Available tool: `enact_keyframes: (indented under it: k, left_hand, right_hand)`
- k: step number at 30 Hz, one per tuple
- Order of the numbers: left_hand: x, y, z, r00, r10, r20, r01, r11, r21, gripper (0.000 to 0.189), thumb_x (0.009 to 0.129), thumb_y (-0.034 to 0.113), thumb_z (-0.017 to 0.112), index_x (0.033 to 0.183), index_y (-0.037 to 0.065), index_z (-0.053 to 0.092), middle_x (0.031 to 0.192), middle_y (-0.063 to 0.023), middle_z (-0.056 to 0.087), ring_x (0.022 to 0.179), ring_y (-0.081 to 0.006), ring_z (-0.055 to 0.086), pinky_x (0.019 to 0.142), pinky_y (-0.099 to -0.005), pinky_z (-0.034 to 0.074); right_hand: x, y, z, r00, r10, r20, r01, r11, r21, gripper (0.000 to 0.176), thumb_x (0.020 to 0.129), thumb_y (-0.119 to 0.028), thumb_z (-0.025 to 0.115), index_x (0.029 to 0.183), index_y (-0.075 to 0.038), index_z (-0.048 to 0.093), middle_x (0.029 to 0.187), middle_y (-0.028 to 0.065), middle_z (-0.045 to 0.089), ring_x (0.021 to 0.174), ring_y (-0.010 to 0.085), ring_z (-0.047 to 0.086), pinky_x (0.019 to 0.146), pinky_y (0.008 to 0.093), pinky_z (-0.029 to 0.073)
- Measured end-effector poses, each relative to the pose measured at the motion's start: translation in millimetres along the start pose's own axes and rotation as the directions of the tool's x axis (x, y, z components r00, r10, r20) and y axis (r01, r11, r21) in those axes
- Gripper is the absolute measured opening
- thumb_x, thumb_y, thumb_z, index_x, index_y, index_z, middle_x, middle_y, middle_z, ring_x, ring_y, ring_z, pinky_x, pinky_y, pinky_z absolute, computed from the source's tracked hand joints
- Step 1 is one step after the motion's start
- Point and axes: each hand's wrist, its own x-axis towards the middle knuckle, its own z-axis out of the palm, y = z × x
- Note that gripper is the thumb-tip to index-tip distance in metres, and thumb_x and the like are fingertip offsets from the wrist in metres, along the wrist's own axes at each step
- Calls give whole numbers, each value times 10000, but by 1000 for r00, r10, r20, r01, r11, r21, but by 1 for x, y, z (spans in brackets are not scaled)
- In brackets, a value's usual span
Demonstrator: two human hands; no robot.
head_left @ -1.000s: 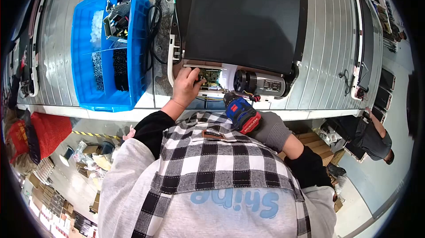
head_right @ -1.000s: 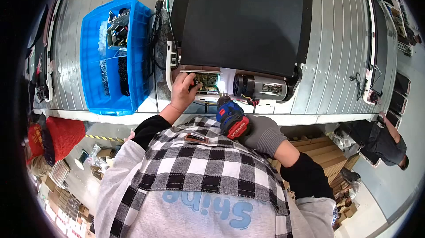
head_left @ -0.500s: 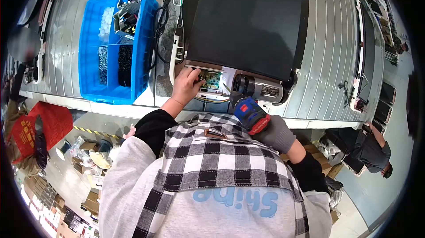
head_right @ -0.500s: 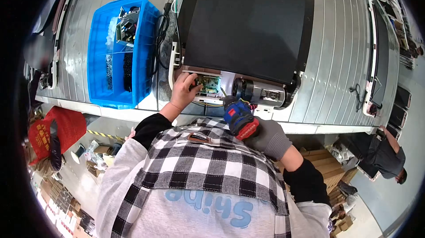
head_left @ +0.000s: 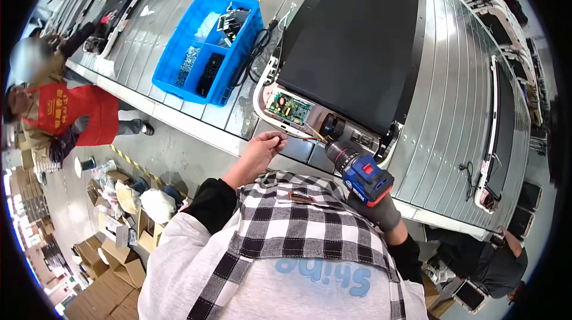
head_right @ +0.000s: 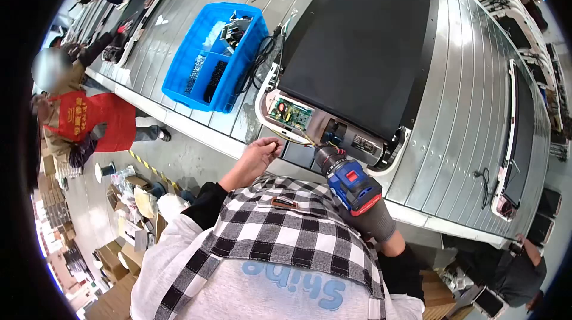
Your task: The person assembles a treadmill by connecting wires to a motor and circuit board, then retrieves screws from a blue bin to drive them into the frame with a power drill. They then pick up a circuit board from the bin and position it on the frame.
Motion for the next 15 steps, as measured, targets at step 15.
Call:
enact_keyframes:
  k: [15]
  left_hand:
    - [-19,-9,-34,983,47,180,46,877,-479,236,948,251,460,854,34,460,760,-31,454,615,-99,362,543,-202,338]
  right_hand:
    - [5,-29,14,978,-179,110,159,974,164,395,659,-103,716,1038,-79,610,1003,111,605,894,323,579,760,403,460]
